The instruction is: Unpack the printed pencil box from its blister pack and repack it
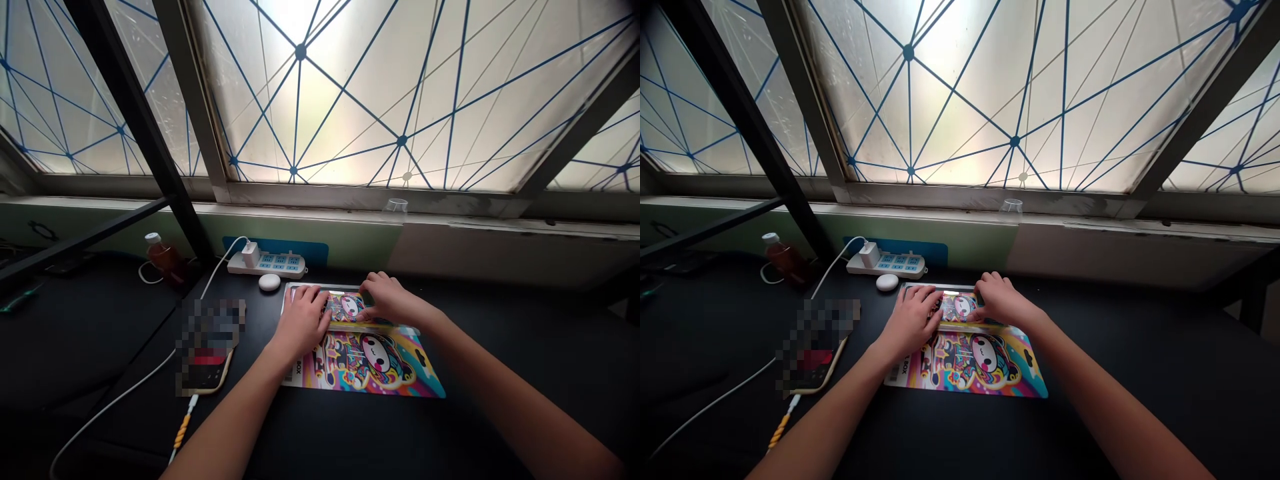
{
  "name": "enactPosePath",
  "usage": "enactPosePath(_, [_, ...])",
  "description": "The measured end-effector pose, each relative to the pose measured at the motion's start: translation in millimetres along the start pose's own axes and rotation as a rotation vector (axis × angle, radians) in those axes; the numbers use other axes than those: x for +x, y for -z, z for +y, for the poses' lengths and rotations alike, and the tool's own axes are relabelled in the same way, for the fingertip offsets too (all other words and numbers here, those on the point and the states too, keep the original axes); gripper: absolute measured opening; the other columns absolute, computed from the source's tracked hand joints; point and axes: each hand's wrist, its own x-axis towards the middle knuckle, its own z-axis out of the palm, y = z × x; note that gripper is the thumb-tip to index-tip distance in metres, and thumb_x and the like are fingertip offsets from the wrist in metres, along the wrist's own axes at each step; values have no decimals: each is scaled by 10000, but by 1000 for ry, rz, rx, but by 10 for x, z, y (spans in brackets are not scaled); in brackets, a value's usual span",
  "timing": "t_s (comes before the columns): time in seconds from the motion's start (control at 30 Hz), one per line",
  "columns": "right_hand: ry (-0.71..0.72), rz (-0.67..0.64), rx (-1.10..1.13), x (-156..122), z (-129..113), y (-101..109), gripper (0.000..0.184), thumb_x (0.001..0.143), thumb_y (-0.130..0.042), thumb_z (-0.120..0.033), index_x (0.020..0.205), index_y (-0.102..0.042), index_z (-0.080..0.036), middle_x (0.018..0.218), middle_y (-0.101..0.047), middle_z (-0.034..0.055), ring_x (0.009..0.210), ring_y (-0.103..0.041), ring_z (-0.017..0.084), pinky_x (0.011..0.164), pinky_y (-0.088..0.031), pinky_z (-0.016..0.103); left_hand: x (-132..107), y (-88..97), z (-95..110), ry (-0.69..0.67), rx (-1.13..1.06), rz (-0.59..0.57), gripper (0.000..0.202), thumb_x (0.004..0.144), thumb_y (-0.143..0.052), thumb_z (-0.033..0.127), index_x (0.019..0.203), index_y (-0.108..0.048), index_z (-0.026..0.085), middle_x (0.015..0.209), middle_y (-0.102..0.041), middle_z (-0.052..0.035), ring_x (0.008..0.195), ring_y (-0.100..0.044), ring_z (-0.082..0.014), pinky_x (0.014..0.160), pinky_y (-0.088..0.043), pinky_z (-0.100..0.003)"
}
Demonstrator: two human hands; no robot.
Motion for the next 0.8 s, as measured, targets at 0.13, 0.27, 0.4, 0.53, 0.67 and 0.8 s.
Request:
enactPosePath(0.13, [-21, 121, -38, -73, -77, -11, 489, 659, -831, -585, 909, -595, -237, 988, -636, 86, 1006, -592, 343, 974, -445, 577, -24, 35, -3, 7, -16, 20, 476, 962, -599, 392, 1408, -519, 249, 1473, -535, -124, 1356, -437, -353, 1145, -322, -596])
enactPosePath(0.27, [-19, 259, -55, -256, -245, -62, 363, 771, -788, -433, 901, -505, -247, 847, -606, 13, 841, -623, 266, 1106, -320, 643, -17, 133, -99, 34, -67, 120, 622, 899, -707, 312, 1463, -457, 236, 1465, -534, -139, 1372, -419, -358, 1109, -388, -556])
enactPosePath(0.4, [52, 388, -35, -519, -376, -61, 178, 908, -651, -256, 935, -476, -241, 884, -655, 27, 833, -655, 221, 1086, -412, 534, -42, 353, -99, -13, -133, 175, 462, 876, -738, 185, 1311, -594, 245, 1198, -688, -76, 1142, -570, -294, 982, -511, -442])
enactPosePath(0.53, [248, 648, -8, -963, -396, -13, 312, 950, -612, -188, 1232, -479, -197, 1104, -700, 107, 1008, -673, 239, 1069, -443, 533, -302, 542, 144, -123, -126, 277, 338, 896, -743, 278, 1219, -647, 291, 1151, -693, -69, 1122, -583, -307, 981, -518, -483])
enactPosePath(0.67, [374, 612, -37, -1495, -385, -111, 442, 938, -610, -127, 1366, -505, -168, 1162, -722, 115, 1132, -656, 233, 1085, -456, 462, -770, 421, 324, -123, -205, 271, 336, 904, -721, 310, 1225, -621, 334, 1210, -681, -74, 1161, -583, -326, 988, -534, -507])
enactPosePath(0.8, [380, 588, -36, -1802, -416, -298, 348, 931, -584, -78, 1264, -594, -177, 1117, -749, 83, 1108, -672, 203, 1060, -485, 408, -1178, 131, 256, 3, -296, 125, 501, 846, -781, 384, 1298, -570, 332, 1433, -576, -94, 1355, -491, -362, 1074, -501, -550])
